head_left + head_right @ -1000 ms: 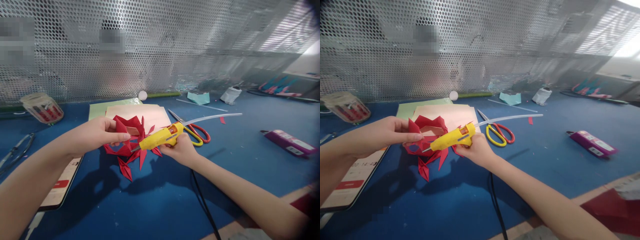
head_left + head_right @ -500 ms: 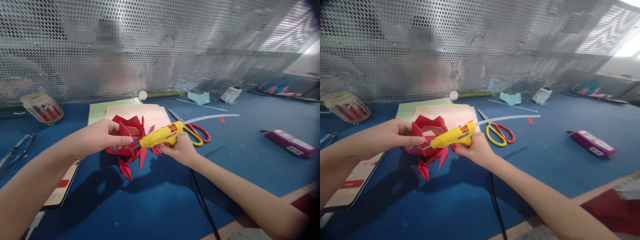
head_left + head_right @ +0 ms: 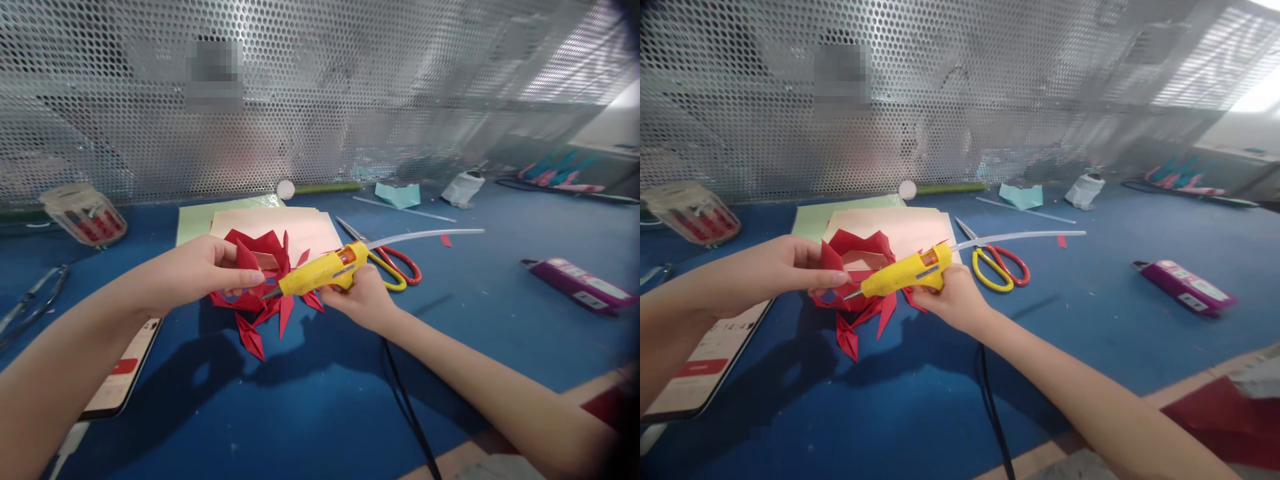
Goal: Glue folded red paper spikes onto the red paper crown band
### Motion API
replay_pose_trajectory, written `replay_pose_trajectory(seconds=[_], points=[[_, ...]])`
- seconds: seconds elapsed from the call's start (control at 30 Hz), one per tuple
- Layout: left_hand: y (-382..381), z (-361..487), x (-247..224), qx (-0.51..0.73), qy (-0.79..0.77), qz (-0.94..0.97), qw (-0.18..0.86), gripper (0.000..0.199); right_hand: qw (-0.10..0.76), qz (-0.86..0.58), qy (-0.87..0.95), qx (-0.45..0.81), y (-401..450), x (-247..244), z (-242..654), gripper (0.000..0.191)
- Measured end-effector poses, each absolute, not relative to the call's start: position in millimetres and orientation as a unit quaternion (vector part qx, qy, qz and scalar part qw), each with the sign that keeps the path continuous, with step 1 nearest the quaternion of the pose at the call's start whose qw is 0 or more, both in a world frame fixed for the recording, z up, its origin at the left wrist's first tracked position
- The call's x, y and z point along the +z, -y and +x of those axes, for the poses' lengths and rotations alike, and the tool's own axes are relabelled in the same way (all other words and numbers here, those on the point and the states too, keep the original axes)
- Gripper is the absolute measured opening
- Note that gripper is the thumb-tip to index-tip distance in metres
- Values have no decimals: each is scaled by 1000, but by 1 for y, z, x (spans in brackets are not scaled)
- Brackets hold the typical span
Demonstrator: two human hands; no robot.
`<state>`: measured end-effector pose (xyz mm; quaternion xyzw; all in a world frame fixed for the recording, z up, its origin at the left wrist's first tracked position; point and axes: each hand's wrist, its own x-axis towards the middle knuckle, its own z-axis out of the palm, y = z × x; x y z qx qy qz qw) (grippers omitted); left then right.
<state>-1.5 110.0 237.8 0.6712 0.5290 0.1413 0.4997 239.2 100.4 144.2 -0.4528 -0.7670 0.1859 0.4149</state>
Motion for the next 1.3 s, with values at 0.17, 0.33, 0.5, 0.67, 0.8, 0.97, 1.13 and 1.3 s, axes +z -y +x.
replay_pose_trajectory(seconds=[0.17, 0.33, 0.5, 0.67, 0.8, 0.97, 1.13, 1.3], points=[[-111, -4, 237, 156, -522, 677, 495, 17, 417, -462, 763, 175, -100, 145, 240, 21], [-111, -3, 237, 149, -527, 673, 498, 16, 421, -467, 761, 159, -99, 146, 239, 23], [-110, -1, 239, 144, -545, 659, 497, 16, 416, -465, 770, 134, -99, 145, 239, 21], [-110, 0, 237, 139, -557, 662, 482, 19, 413, -468, 771, 126, -99, 144, 240, 22], [-110, 1, 236, 132, -559, 669, 473, 22, 411, -468, 773, 123, -99, 143, 239, 21], [-110, 2, 236, 113, -573, 675, 450, 26, 415, -467, 771, 121, -99, 143, 239, 11], [-110, 2, 233, 106, -591, 683, 416, 34, 423, -456, 774, 122, -97, 144, 238, 13], [-110, 2, 232, 106, -596, 690, 396, 34, 426, -448, 783, 66, -98, 142, 239, 16]])
